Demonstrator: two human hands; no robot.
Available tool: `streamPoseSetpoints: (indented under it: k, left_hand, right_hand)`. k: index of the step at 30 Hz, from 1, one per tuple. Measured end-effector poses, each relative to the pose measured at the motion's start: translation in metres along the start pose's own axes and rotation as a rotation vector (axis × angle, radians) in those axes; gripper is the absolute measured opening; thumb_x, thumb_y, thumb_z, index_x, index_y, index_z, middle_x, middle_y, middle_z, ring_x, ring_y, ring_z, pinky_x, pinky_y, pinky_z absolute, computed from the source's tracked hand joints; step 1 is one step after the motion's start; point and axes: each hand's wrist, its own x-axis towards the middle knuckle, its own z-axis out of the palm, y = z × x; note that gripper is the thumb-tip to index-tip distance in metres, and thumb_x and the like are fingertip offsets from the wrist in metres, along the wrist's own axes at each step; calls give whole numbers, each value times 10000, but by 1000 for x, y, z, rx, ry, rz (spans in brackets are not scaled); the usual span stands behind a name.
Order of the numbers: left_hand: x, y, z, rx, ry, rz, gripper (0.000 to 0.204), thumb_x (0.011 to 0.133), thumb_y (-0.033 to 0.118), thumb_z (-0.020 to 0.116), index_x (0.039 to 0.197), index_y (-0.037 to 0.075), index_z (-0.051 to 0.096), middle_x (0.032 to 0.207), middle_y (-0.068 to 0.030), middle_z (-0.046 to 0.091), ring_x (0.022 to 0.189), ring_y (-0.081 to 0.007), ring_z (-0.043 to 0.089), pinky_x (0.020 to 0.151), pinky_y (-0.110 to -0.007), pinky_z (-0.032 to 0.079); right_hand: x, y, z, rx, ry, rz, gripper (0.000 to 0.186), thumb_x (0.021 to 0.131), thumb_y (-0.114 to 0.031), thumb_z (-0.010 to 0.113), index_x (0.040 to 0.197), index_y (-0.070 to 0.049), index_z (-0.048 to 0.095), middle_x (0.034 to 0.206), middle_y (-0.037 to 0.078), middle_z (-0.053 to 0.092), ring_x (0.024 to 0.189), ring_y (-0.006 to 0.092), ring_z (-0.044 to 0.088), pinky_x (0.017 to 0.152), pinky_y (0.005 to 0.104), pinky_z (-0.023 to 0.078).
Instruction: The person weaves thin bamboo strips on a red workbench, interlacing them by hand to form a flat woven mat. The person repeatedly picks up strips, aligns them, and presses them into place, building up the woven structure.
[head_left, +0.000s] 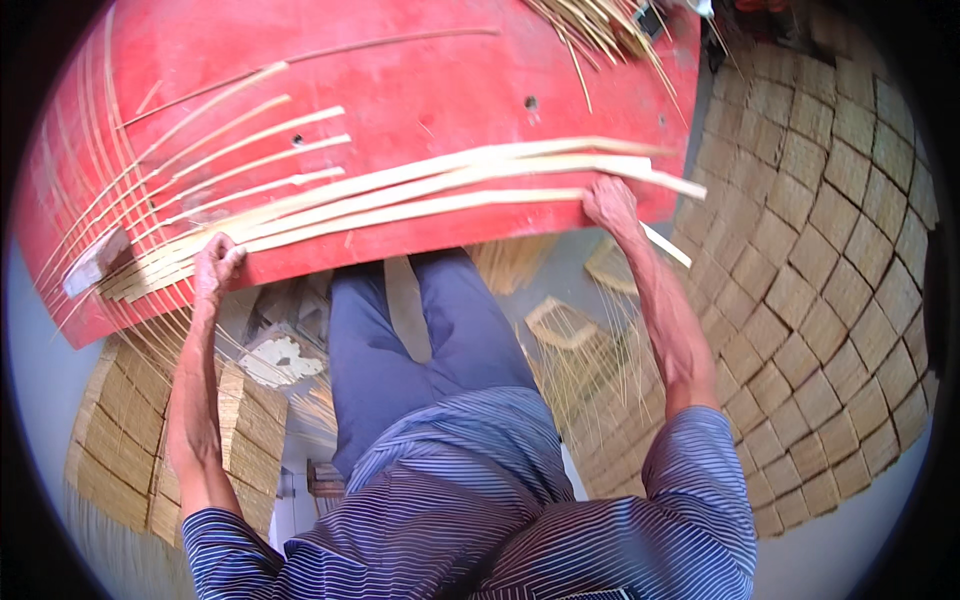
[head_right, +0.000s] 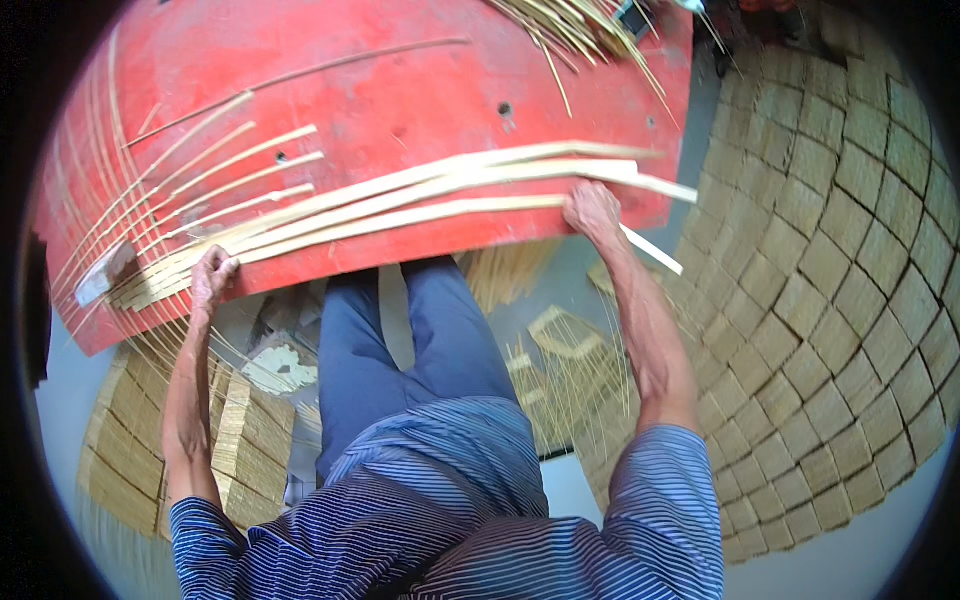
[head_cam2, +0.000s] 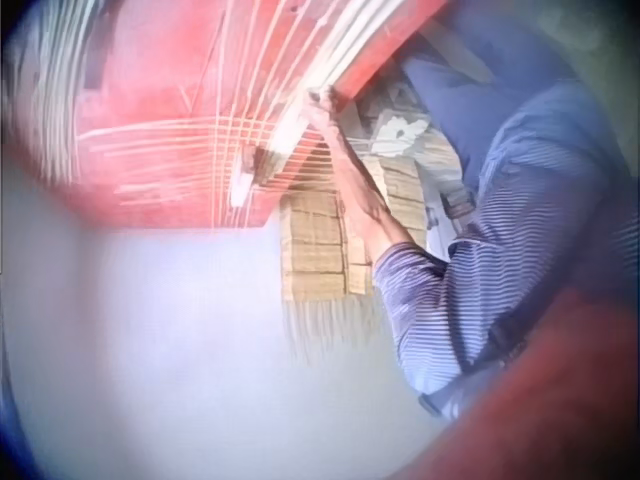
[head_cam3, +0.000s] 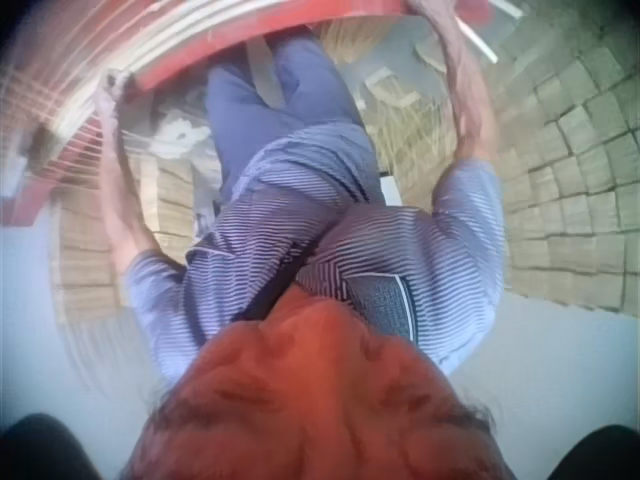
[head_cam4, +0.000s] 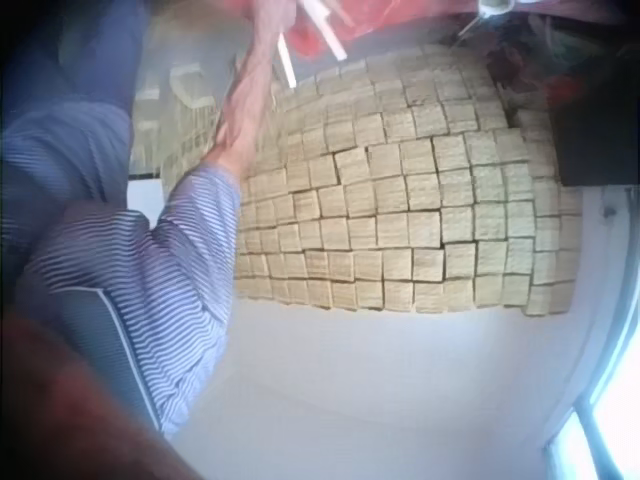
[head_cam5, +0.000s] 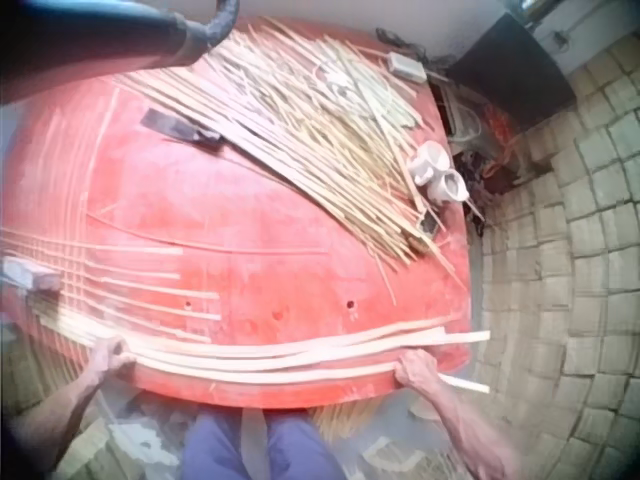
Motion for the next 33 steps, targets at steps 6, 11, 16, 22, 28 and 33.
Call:
streamPoseSetpoints:
  k: [6, 11, 16, 22, 28, 33]
  left_hand:
    - [-10, -10, 3, 8, 74, 62, 225, 824, 152, 695, 739, 38, 521, 624, -5, 486, 607, -117, 458, 544, -327, 405]
    - [-1, -6, -1, -98, -18, -7, 197, 799, 186, 707, 804, 46, 568, 689, -49, 533, 668, -170, 516, 618, -364, 448]
    - [-7, -1, -3, 47, 114, 87, 238, 815, 212, 751, 811, 49, 577, 705, -128, 583, 692, -233, 560, 658, -402, 472]
    - [-16, -7, 15, 239, 210, 1, 224, 836, 210, 704, 948, 46, 601, 828, -209, 670, 830, -407, 673, 731, -507, 537]
    - [-110, -23, 28, -342, 602, 79, 274, 865, 209, 689, 911, 25, 491, 706, -224, 592, 700, -408, 649, 606, -500, 473]
    - [-148, -123, 98, -566, 530, -292, 236, 877, 148, 685, 1027, 12, 564, 702, -139, 597, 658, -307, 625, 610, -398, 490]
  right_hand:
    - [9, -17, -37, -111, -244, -33, 324, 893, -371, 614, 828, -73, 722, 915, 188, 688, 914, 375, 673, 755, 497, 547]
    - [5, 7, -23, -210, -233, -7, 419, 847, -415, 723, 971, -17, 677, 870, 228, 667, 828, 420, 658, 724, 520, 532]
    - [-16, -1, -18, -331, 112, -172, 334, 823, -285, 724, 934, 16, 629, 819, 240, 653, 797, 453, 651, 719, 529, 533]
    - [-34, -144, -23, 50, 12, -502, 205, 822, -148, 716, 885, 13, 606, 798, 220, 641, 591, 397, 597, 559, 487, 476]
    - [-72, -460, -92, 406, 7, -660, 325, 845, -62, 693, 1143, 35, 607, 958, 242, 646, 867, 422, 638, 756, 470, 524]
    - [-51, -619, -64, 287, 111, -829, 552, 822, -72, 693, 1320, 68, 500, 1316, 288, 540, 1185, 439, 555, 987, 463, 485]
